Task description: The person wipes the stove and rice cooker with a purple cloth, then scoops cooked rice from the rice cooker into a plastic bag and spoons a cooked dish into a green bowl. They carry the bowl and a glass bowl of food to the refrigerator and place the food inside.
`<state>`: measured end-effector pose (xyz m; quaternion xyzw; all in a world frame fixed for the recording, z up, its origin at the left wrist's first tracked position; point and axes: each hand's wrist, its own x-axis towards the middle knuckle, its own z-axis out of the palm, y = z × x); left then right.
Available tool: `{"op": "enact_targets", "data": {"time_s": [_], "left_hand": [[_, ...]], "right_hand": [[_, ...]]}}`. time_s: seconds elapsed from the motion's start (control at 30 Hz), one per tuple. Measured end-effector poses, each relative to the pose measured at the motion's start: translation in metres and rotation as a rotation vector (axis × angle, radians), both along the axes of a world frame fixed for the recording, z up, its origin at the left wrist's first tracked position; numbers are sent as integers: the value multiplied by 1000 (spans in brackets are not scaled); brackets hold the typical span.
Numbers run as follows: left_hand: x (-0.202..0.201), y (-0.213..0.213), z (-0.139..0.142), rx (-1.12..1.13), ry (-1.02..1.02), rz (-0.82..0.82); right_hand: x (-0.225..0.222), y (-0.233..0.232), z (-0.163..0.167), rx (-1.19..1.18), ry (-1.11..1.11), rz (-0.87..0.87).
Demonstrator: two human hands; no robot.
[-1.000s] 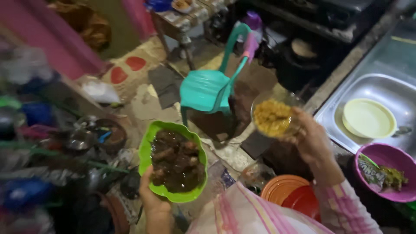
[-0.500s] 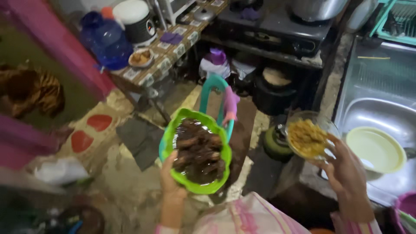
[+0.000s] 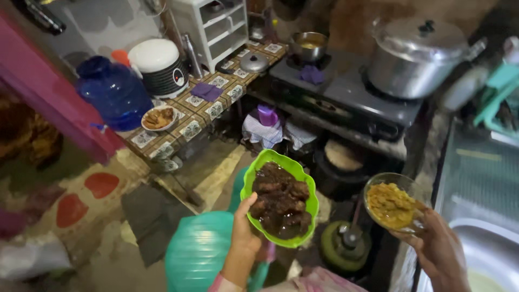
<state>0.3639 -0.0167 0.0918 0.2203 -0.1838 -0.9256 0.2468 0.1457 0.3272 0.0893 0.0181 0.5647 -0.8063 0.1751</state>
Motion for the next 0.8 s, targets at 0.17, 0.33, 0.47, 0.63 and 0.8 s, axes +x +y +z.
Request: {"op": "enact_targets", "data": {"time_s": [0.17, 0.33, 0.47, 0.63, 0.8], "left_hand": [[-76, -25, 17, -15, -51, 142], [-113, -58, 19, -60, -11, 213], [-139, -92, 5, -43, -97, 272], [-181, -145, -26, -12, -94, 305], [-229, -224, -67, 36, -214, 356]], "right_hand": [[-110, -48, 29, 6, 42, 141], [-161, -107, 26, 31, -60, 310], [-180, -149, 8, -25, -130, 447], [-220, -210, 3, 38, -135, 526], [-287, -309, 9, 105, -124, 515]]}}
